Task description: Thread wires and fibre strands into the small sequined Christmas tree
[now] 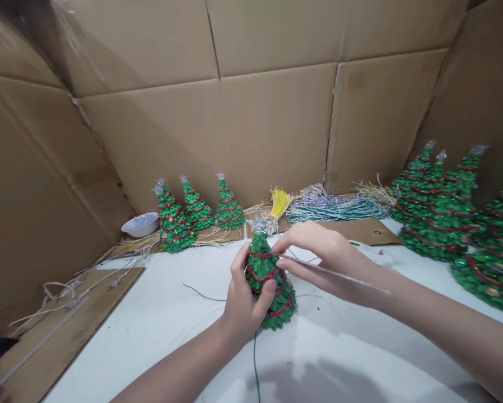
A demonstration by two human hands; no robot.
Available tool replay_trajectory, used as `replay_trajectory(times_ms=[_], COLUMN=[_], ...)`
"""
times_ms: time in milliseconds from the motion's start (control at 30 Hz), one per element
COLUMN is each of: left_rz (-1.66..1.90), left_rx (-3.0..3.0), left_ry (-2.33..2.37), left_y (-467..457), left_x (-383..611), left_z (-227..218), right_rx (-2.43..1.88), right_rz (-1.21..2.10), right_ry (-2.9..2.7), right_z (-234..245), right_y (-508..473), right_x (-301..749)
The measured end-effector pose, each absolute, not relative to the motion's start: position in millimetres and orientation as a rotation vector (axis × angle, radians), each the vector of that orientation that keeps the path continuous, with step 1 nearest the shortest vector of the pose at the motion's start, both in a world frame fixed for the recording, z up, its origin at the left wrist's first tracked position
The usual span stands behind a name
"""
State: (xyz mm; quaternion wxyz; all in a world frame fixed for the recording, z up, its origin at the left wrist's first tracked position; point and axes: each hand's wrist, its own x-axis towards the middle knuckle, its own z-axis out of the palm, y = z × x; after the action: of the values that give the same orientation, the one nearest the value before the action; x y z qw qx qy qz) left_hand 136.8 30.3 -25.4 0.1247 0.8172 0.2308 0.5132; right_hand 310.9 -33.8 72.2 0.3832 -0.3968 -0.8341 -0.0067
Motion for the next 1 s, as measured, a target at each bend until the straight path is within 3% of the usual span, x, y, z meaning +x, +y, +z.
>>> replay_trajectory(times_ms=[233, 433, 1000], left_rz=[1.516, 1.526, 1.516], left_rx=[2.406, 2.402, 2.387], left_ry=[0.665, 0.653, 0.665], left_y=[29, 29, 30], left_x=[137, 136, 137], left_z=[-24, -25, -26], right_rx=[-0.883, -0.862, -1.023], right_rz=[-0.305, -0.012, 0.106], right_ry=[-2.164, -2.146, -2.174], right_z=[62, 57, 72], right_y=[-32, -28, -32], right_x=[307, 308, 311])
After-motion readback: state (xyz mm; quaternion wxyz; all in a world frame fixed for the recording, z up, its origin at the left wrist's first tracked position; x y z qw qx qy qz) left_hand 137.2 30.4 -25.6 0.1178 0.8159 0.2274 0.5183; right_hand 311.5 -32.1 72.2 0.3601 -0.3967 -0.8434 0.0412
